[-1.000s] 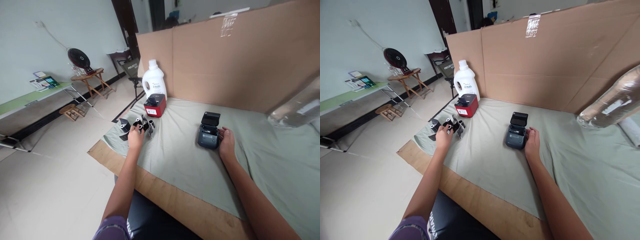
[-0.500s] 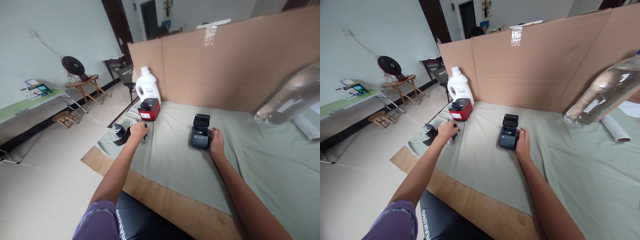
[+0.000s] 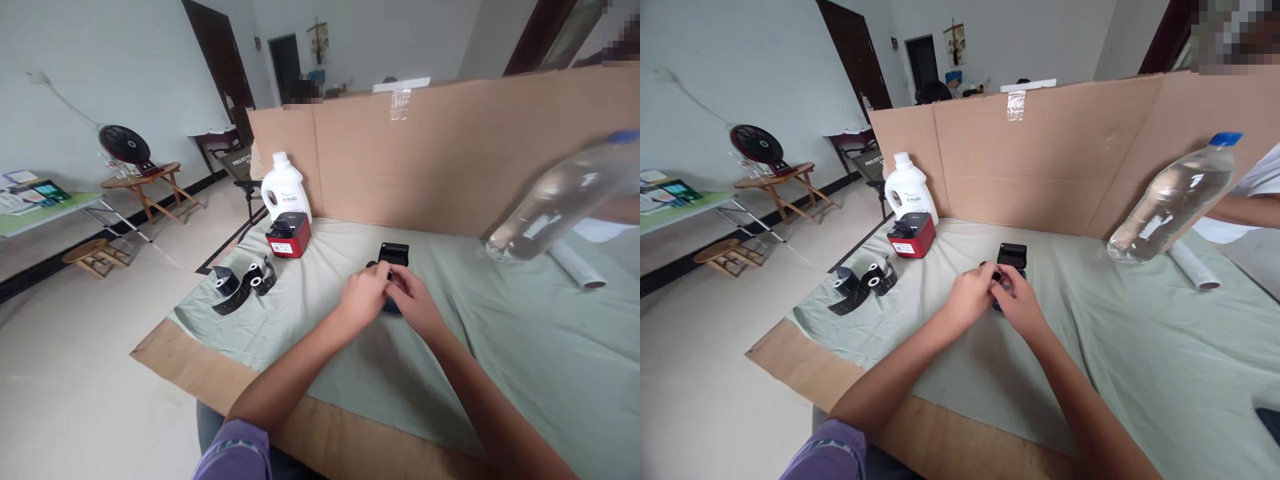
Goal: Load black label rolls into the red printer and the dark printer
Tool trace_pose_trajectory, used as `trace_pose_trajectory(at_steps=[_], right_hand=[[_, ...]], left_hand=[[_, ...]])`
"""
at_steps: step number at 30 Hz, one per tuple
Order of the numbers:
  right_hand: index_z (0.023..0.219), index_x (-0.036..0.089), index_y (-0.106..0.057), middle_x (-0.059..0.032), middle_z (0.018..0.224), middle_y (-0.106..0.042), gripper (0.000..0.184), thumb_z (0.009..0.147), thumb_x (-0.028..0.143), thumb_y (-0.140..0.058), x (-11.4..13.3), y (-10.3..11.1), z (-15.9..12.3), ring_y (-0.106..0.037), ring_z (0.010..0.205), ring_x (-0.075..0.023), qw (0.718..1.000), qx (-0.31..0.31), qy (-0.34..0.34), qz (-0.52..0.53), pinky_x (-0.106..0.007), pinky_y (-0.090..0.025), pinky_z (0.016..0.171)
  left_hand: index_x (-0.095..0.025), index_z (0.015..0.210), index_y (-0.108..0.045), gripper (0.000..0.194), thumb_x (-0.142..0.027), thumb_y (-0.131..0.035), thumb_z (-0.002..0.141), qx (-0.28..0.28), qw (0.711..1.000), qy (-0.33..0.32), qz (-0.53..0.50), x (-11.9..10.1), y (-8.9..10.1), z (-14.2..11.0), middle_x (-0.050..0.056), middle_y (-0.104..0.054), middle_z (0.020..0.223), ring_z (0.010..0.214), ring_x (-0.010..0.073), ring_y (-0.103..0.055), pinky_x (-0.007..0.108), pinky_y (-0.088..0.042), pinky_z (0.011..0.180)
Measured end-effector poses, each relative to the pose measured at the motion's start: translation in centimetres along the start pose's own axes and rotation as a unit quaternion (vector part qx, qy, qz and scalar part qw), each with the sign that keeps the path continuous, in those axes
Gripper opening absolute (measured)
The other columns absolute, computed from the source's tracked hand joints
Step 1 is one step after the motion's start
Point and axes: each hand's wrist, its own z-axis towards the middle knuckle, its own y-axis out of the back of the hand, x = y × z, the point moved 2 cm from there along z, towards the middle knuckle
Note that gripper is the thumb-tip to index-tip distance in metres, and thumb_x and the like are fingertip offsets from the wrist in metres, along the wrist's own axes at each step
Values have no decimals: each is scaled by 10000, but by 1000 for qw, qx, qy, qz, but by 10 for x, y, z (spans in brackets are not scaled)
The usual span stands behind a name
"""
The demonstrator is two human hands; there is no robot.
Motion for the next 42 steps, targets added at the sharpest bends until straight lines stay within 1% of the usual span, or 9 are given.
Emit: trace_pose_trajectory(at_steps=[4, 9, 15, 18, 22, 25, 29, 34, 42], right_hand=[[1065, 232, -631, -60, 1050, -717, 309, 807, 394, -683, -1, 6, 6, -670, 984, -236, 998, -5, -29, 64, -385, -537, 880], [1009, 225, -648, -72, 976, -723, 390, 740, 480, -772, -13, 10, 26, -667, 854, -224, 994, 4, -63, 90, -358, -554, 726], [1015, 226, -670, -58, 1009, -705, 378, 746, 467, -781, 1, 15, 57, -669, 824, -215, 994, 81, -60, 42, -354, -547, 719], [1010, 228, -667, -50, 992, -704, 316, 774, 427, -735, 8, 18, 66, -675, 842, -228, 991, 128, -47, -12, -347, -535, 706], [996, 237, -691, -44, 987, -727, 195, 825, 318, -642, 6, 17, 69, -673, 927, -246, 979, 150, 38, -135, -372, -526, 809], [984, 241, -713, -41, 1001, -742, 188, 842, 227, -590, -7, 21, 73, -665, 959, -254, 959, 137, 71, -237, -379, -508, 843], [1032, 212, -719, -78, 1058, -740, 234, 840, 160, -596, -34, 36, 83, -665, 958, -259, 940, 111, 57, -316, -379, -503, 853], [1032, 179, -733, -120, 1069, -709, 235, 826, 135, -629, -56, 43, 89, -658, 939, -267, 909, 134, 33, -393, -382, -496, 862], [1089, 167, -722, -155, 1163, -673, 292, 830, 82, -616, -66, 25, 81, -613, 1065, -320, 862, 162, 15, -479, -406, -472, 881]], left_hand=[[-195, 1215, -518, 380, -85, -520, 852, 12, 991, -54, -119, -15, -7, 9, 100, -711, 1143, 994, 231, -690, 295, -513, 771], [-216, 1283, -469, 434, -253, -585, 867, 31, 972, 2, -231, 21, 8, 10, 3, -671, 827, 741, 185, -653, 251, -457, 633], [-212, 1187, -588, 304, -400, -529, 955, -28, 968, 55, -245, 55, 17, 22, 5, -633, 791, 728, 177, -608, 265, -416, 654], [-201, 1105, -612, 255, -390, -556, 944, -32, 942, 57, -328, 60, 6, 27, -33, -579, 718, 656, 139, -557, 240, -385, 614], [-186, 1011, -637, 250, -412, -612, 906, -60, 924, 102, -363, 61, -15, 28, -68, -471, 617, 602, 116, -478, 228, -338, 589], [-161, 986, -660, 312, -456, -620, 891, 4, 914, 150, -377, 58, -31, 25, -60, -483, 581, 576, 123, -474, 236, -321, 570], [-152, 847, -690, 276, -421, -634, 871, 106, 916, 151, -355, 41, -44, 17, -24, -547, 581, 565, 135, -487, 250, -320, 569], [-165, 724, -707, 241, -314, -599, 879, 98, 942, 136, -292, 25, -50, 9, 13, -623, 646, 598, 143, -505, 260, -337, 607], [-145, 669, -698, 264, -336, -633, 839, 91, 882, 219, -408, 30, -77, 7, -26, -549, 580, 578, 115, -447, 255, -316, 589]])
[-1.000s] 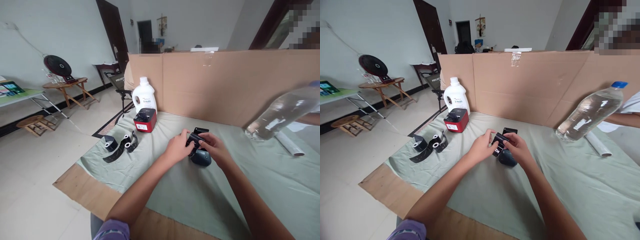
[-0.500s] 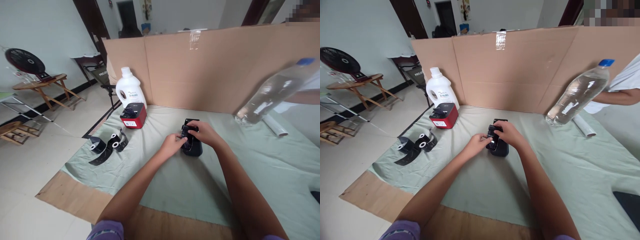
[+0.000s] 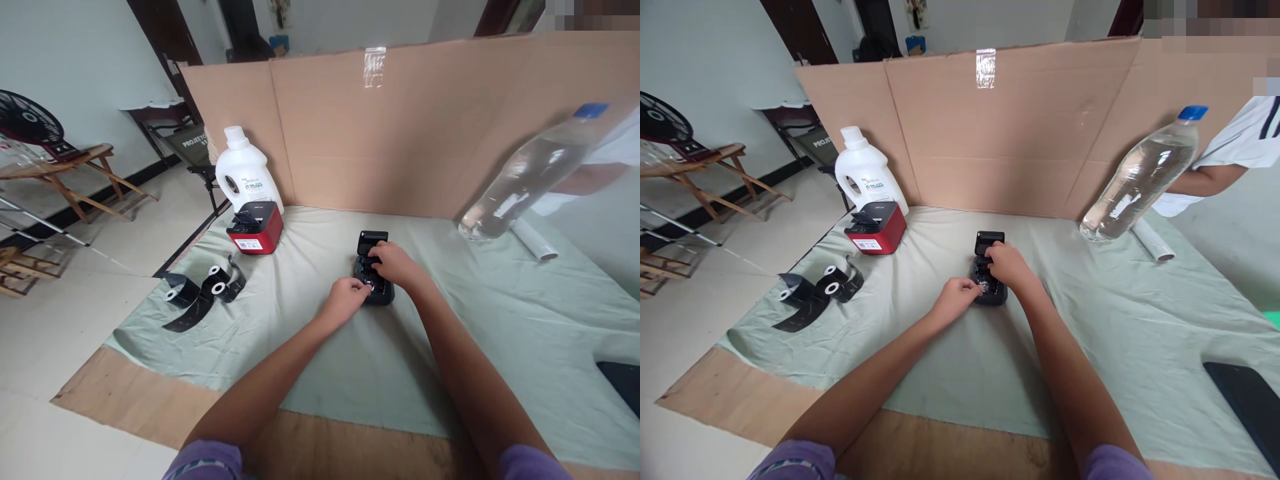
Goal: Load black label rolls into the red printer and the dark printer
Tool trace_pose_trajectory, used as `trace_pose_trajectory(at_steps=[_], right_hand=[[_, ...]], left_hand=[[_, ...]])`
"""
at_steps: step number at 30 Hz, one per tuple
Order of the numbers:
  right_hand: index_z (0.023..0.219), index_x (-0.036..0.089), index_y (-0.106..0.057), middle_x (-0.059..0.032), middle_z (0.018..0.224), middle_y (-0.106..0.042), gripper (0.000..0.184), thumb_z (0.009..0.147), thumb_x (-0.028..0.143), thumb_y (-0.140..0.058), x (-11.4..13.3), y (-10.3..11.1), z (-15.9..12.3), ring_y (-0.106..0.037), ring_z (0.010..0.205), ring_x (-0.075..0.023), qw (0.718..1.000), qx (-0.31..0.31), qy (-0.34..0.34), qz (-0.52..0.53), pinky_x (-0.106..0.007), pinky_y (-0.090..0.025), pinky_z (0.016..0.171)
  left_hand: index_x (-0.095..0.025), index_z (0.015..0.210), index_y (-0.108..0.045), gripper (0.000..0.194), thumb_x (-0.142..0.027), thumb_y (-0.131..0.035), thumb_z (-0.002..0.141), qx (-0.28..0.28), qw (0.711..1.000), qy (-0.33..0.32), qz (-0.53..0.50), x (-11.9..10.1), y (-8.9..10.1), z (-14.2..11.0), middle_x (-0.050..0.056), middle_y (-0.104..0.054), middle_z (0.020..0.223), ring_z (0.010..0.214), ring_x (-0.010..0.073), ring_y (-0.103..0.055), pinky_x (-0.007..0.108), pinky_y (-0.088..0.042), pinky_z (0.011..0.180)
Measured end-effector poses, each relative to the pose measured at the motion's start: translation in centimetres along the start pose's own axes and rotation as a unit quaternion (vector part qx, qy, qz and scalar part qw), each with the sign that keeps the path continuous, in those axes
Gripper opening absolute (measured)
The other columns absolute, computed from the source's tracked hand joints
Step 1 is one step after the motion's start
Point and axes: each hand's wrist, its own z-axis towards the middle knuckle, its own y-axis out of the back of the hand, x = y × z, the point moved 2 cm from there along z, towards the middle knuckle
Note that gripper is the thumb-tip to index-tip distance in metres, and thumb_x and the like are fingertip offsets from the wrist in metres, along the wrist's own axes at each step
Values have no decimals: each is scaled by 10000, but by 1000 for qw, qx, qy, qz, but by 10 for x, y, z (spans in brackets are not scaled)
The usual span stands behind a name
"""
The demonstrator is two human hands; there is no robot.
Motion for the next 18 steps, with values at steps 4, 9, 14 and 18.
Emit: trace_pose_trajectory(at_steps=[4, 9, 14, 18], right_hand=[[1132, 174, -669, -169, 1167, -636, 345, 799, 85, -648, 13, 0, -6, -588, 1059, -336, 998, -34, -38, -28, -404, -493, 824], [1120, 154, -631, -203, 1174, -603, 273, 875, 275, -640, 2, 14, -4, -570, 1097, -376, 977, -165, -128, 40, -485, -488, 892], [1211, 187, -614, -131, 1174, -674, 302, 930, 257, -526, -25, 19, 4, -626, 945, -265, 967, -202, -63, 144, -431, -486, 907], [1030, 200, -639, -63, 1012, -674, 173, 864, 215, -593, -24, 30, -7, -611, 774, -194, 978, -143, -8, 155, -359, -492, 783]], left_hand=[[-138, 668, -713, 259, -340, -657, 820, -12, 999, 25, -34, 4, -2, 4, -32, -526, 553, 569, 111, -423, 257, -309, 590], [-141, 658, -712, 264, -358, -680, 805, -25, 998, 22, -56, 6, -3, 0, -41, -498, 541, 565, 108, -415, 256, -311, 592], [-142, 658, -704, 296, -404, -682, 797, -39, 996, 4, -75, 11, -11, -6, -39, -504, 555, 558, 105, -409, 256, -313, 579], [-148, 644, -685, 305, -416, -672, 788, -42, 996, 1, -80, 15, -17, -8, -32, -509, 553, 550, 106, -407, 254, -307, 565]])
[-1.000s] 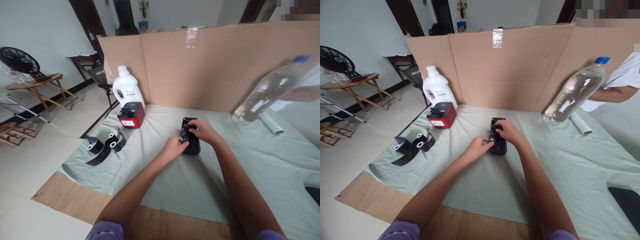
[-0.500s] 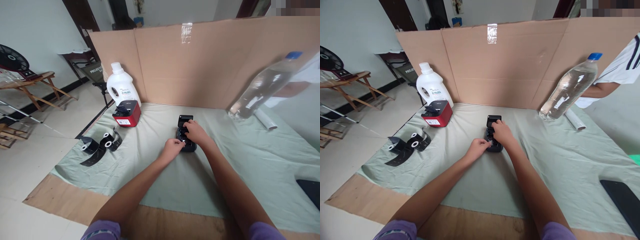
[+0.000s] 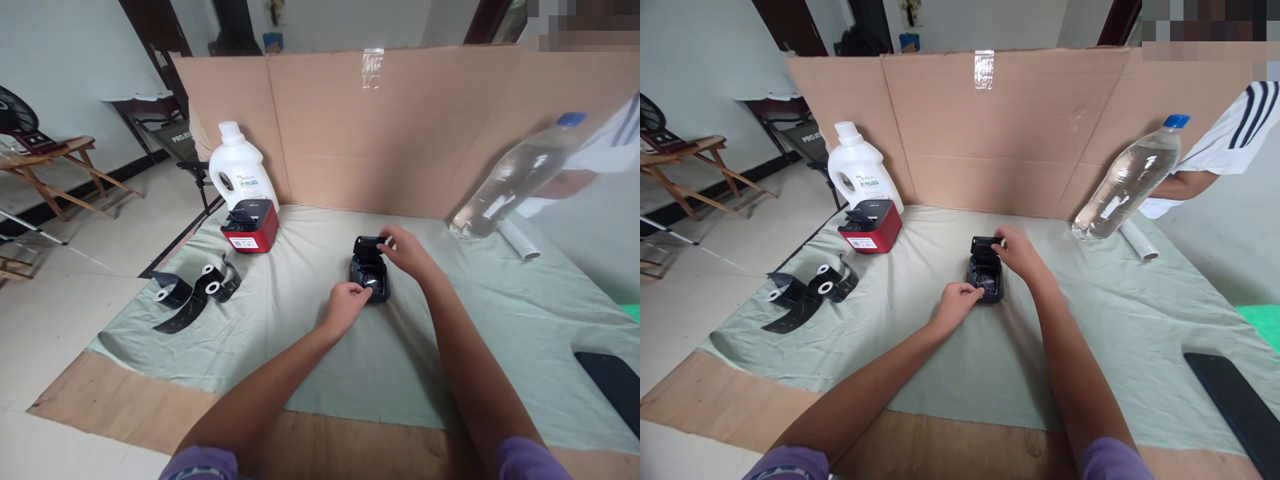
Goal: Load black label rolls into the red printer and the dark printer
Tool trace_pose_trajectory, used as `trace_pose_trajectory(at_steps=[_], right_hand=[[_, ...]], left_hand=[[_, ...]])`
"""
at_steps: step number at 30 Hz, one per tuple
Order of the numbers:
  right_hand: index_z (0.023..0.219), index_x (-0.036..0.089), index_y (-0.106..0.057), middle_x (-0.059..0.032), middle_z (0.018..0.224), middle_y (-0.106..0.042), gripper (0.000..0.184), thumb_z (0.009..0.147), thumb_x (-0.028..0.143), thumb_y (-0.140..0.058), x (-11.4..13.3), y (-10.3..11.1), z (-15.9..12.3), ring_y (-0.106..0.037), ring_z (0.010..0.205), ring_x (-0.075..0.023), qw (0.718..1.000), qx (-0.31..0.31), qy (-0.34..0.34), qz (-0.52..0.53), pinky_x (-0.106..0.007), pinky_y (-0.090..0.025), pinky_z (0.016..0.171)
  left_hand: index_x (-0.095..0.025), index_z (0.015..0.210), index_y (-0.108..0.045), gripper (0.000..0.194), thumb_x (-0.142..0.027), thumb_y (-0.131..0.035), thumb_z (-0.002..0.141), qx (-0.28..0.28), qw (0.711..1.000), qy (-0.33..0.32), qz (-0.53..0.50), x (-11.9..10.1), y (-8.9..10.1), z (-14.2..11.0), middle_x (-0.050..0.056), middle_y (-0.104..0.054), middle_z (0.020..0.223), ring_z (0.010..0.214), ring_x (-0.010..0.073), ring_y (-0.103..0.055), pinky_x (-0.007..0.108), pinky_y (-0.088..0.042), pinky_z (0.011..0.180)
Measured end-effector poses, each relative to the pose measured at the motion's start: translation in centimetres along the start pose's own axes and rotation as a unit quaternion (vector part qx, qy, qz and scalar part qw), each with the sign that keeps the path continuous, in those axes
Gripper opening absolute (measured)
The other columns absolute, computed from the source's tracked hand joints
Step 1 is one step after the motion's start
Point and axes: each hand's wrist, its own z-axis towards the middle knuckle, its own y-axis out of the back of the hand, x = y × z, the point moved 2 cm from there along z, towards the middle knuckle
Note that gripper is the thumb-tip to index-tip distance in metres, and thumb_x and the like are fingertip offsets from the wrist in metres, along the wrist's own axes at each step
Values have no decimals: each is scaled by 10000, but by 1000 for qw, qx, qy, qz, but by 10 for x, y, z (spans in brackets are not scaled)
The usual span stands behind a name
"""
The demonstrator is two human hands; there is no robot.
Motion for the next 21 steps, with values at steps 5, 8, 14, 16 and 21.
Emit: trace_pose_trajectory(at_steps=[5, 8, 14, 16, 21], right_hand=[[903, 223, -711, -72, 1146, -618, 103, 807, 207, -676, 16, 11, -17, -641, 832, -182, 984, 177, -10, 14, -333, -514, 786], [996, 240, -743, -85, 1282, -585, 180, 828, 276, -692, 10, 7, -18, -665, 890, -190, 981, 182, -50, 53, -342, -540, 831], [1182, 253, -728, -83, 1041, -735, 424, 769, 328, -784, -26, -16, -13, -703, 815, -218, 976, 159, -122, 87, -327, -564, 738], [1224, 253, -717, -75, 942, -750, 477, 767, 367, -792, -33, -21, -12, -689, 684, -192, 969, 168, -138, 118, -304, -557, 644], [1335, 219, -659, -113, 1013, -764, 593, 797, 451, -744, -34, -27, -32, -702, 702, -217, 960, 138, -186, 157, -358, -581, 681]], left_hand=[[-165, 610, -627, 303, -420, -662, 770, 6, 1000, 14, 16, 0, -1, -4, -37, -480, 548, 544, 102, -374, 255, -293, 562], [-180, 577, -551, 326, -419, -638, 782, 5, 1000, 5, 24, -3, 3, -5, -47, -422, 539, 550, 105, -362, 256, -280, 561], [-208, 558, -323, 466, -464, -559, 868, -51, 997, -52, 14, -7, 23, 26, -54, -309, 548, 563, 103, -330, 249, -275, 567], [-210, 557, -364, 464, -480, -605, 847, -12, 999, -27, 21, -4, 25, 43, -56, -341, 532, 544, 103, -352, 244, -290, 555], [-180, 772, -632, 301, -474, -683, 814, 45, 997, 2, 58, 0, 25, 60, -19, -559, 590, 566, 135, -524, 247, -417, 595]])
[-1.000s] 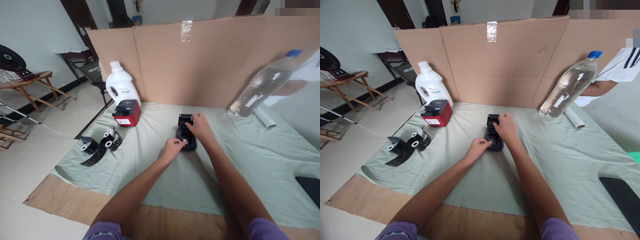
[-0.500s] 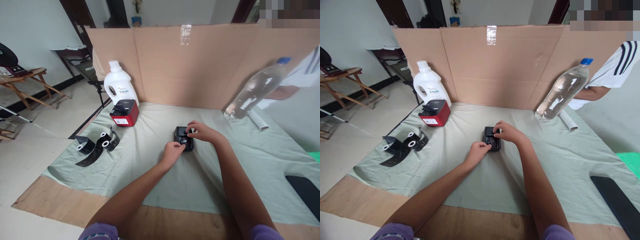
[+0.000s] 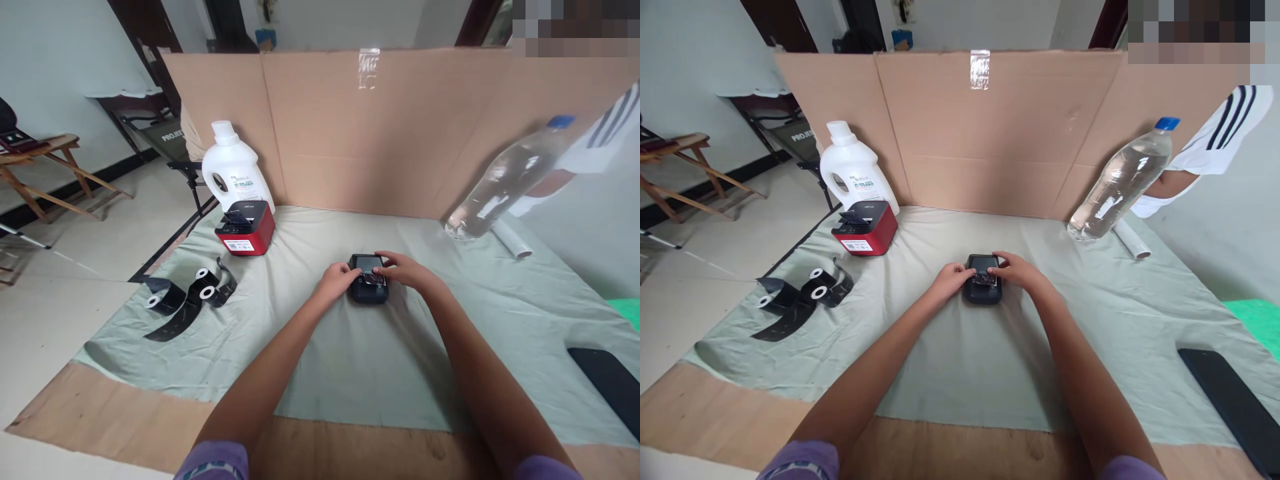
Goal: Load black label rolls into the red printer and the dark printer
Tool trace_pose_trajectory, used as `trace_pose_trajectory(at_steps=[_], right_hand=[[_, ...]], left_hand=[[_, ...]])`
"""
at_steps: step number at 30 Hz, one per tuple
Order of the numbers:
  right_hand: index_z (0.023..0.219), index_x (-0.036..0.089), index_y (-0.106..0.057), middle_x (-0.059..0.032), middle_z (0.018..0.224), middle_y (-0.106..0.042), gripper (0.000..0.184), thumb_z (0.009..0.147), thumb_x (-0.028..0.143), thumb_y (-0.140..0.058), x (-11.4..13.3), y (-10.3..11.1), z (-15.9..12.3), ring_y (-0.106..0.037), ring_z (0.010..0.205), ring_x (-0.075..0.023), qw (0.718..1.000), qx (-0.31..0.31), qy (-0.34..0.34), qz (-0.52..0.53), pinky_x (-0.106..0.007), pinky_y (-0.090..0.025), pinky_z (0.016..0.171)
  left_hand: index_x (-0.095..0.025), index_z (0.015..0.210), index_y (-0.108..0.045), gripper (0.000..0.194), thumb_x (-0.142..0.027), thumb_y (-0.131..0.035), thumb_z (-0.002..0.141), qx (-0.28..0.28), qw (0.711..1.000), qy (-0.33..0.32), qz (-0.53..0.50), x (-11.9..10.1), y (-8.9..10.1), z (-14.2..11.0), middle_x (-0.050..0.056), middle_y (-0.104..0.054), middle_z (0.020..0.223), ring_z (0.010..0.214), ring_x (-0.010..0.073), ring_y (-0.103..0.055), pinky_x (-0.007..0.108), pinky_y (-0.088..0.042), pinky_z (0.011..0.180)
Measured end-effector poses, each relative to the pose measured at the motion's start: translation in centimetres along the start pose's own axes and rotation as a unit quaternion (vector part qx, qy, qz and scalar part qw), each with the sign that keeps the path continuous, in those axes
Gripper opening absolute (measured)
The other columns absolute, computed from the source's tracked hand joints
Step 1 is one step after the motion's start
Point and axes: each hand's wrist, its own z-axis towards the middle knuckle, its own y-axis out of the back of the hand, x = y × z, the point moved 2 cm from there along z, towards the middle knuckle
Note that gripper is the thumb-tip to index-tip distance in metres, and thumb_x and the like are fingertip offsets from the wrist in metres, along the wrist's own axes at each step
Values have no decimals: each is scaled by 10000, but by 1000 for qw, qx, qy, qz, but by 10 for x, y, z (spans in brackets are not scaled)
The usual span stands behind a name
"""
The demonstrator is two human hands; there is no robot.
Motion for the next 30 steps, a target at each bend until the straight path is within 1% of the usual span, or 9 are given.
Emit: trace_pose_trajectory(at_steps=[5, 8, 11, 13, 16, 18, 23, 26, 30], right_hand=[[1360, 245, -618, -105, 1272, -694, 554, 917, 557, -499, -7, -36, -56, -656, 1148, -305, 988, -128, 86, 6, -502, -506, 1017], [1468, 183, -470, -179, 1397, -578, 882, 721, 566, -743, -4, -65, -78, -551, 1248, -390, 977, -188, 86, -55, -559, -463, 1047], [1502, 144, -372, -221, 1387, -528, 1046, 637, 526, -819, -1, -70, -83, -488, 1286, -426, 961, -257, 66, -80, -574, -439, 1050], [1484, 143, -381, -210, 1325, -549, 1023, 629, 495, -818, -6, -54, -83, -501, 1258, -426, 952, -285, 68, -83, -578, -439, 1039], [1357, 163, -506, -168, 1191, -608, 846, 626, 460, -811, -30, -7, -86, -564, 1145, -402, 942, -315, 85, -81, -566, -469, 990], [1267, 179, -558, -155, 1143, -628, 758, 616, 468, -819, -57, 31, -89, -587, 1093, -391, 932, -345, 82, -72, -556, -487, 961], [1278, 143, -532, -187, 1218, -606, 895, 528, 533, -827, -130, 108, -92, -555, 1162, -428, 893, -441, 30, -80, -605, -454, 998], [1229, 143, -558, -178, 1189, -614, 847, 521, 539, -802, -163, 132, -86, -560, 1146, -416, 888, -450, 24, -89, -611, -440, 1010], [1252, 117, -541, -188, 1189, -610, 892, 521, 566, -785, -188, 143, -84, -553, 1153, -408, 878, -469, -17, -87, -599, -438, 1009]], left_hand=[[-218, 1250, -670, 469, -475, -670, 858, -8, 998, -54, 26, -5, 0, -12, 34, -738, 826, 816, 206, -697, 296, -529, 762], [-232, 1352, -637, 507, -455, -631, 896, -11, 997, -70, 36, -7, -8, -18, 76, -769, 1077, 1039, 236, -706, 322, -537, 895], [-232, 1472, -540, 577, -438, -575, 935, 3, 996, -70, 47, -13, -27, -19, 97, -707, 1297, 1200, 249, -660, 355, -491, 1037], [-221, 1526, -473, 623, -436, -557, 947, 15, 997, -69, 44, -22, -47, -14, 101, -680, 1349, 1246, 251, -637, 369, -464, 1086], [-216, 1540, -452, 662, -435, -590, 931, 38, 995, -89, 30, -46, -92, 3, 100, -653, 1391, 1316, 263, -589, 373, -439, 1123], [-229, 1547, -442, 675, -429, -605, 924, 64, 992, -109, 22, -66, -133, 20, 91, -627, 1427, 1357, 266, -555, 372, -415, 1149], [-224, 1554, -425, 680, -449, -579, 930, 124, 987, -105, 7, -100, -237, 65, 101, -647, 1400, 1316, 276, -588, 386, -432, 1127], [-226, 1521, -474, 644, -451, -569, 925, 143, 985, -94, 31, -107, -279, 86, 109, -704, 1305, 1230, 292, -642, 412, -468, 1081], [-229, 1514, -488, 652, -454, -583, 908, 156, 981, -97, 54, -112, -309, 103, 130, -684, 1335, 1249, 317, -625, 434, -455, 1087]])
